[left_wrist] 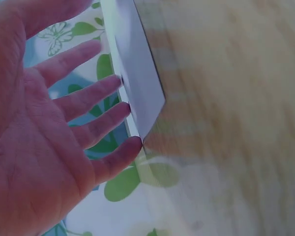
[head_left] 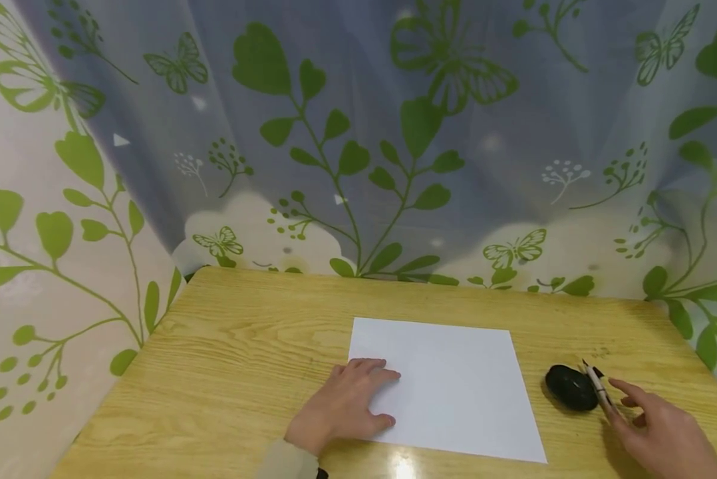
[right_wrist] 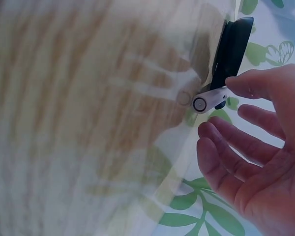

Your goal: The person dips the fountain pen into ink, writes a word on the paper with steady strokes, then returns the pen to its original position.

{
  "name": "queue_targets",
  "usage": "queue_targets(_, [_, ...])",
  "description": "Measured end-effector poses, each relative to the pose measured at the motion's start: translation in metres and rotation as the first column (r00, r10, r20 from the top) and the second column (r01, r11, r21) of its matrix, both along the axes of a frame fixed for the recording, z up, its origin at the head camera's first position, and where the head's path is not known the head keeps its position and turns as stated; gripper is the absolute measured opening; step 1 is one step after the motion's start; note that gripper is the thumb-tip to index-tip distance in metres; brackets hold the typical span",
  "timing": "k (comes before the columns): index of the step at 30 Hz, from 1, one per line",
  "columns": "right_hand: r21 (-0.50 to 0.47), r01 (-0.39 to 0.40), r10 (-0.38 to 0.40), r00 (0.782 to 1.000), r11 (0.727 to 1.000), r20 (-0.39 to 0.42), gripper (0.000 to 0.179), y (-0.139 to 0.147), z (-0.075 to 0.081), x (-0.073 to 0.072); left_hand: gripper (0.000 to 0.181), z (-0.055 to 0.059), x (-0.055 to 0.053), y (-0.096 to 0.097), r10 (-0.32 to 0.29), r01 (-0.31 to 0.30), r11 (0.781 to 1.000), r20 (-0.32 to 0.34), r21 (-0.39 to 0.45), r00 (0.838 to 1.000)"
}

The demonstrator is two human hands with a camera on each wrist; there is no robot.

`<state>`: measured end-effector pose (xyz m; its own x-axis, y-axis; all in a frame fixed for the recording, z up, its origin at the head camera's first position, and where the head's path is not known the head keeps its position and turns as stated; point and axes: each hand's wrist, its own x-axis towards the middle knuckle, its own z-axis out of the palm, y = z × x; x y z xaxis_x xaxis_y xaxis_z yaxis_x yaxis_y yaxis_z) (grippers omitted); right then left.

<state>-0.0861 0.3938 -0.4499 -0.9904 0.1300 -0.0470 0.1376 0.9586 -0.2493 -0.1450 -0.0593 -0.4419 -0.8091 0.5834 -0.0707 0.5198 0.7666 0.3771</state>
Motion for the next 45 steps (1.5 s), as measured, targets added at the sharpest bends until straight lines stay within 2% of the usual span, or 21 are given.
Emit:
queue_targets(8, [0.0, -0.064, 0.064, 0.998, 0.998, -0.013, 0.056, 0.005, -0.003, -0.001, 0.055, 0.002, 0.002, 0.001, 0.0, 0.001, 0.999, 0.012, -0.054, 1.0])
queue_targets(24, [-0.004, -0.106, 0.106, 0.994, 0.994, 0.033, 0.056, 0.012, -0.009, -0.006, 0.059, 0.003, 0.0, 0.0, -0.017, 0.021, 0.998, 0.071, -0.058, 0.997])
queue_targets(29, [-0.001, -0.119, 0.119, 0.993, 0.993, 0.016, 0.056, 0.012, -0.008, -0.005, 0.058, 0.002, 0.0, -0.001, -0.016, 0.019, 0.999, 0.075, -0.045, 0.997])
queue_targets(35, [0.008, -0.12, 0.12, 0.991, 0.993, -0.05, 0.055, 0.009, -0.002, -0.002, 0.058, 0.002, -0.001, -0.002, -0.015, 0.018, 0.999, 0.084, -0.028, 0.996])
queue_targets(38, [0.011, -0.138, 0.139, 0.984, 0.99, -0.113, 0.057, 0.005, 0.0, 0.0, 0.059, 0.002, -0.001, -0.003, -0.013, 0.015, 1.0, 0.087, -0.025, 0.996])
queue_targets(41, [0.034, -0.177, 0.18, 0.96, 0.984, -0.213, 0.057, -0.001, 0.001, 0.003, 0.059, 0.002, -0.001, -0.003, -0.01, 0.012, 1.0, 0.086, -0.025, 0.996])
queue_targets(45, [0.082, -0.216, 0.231, 0.911, 0.973, -0.341, 0.055, -0.008, 0.002, 0.006, 0.059, 0.001, -0.001, -0.003, -0.01, 0.012, 1.0, 0.083, -0.024, 0.997])
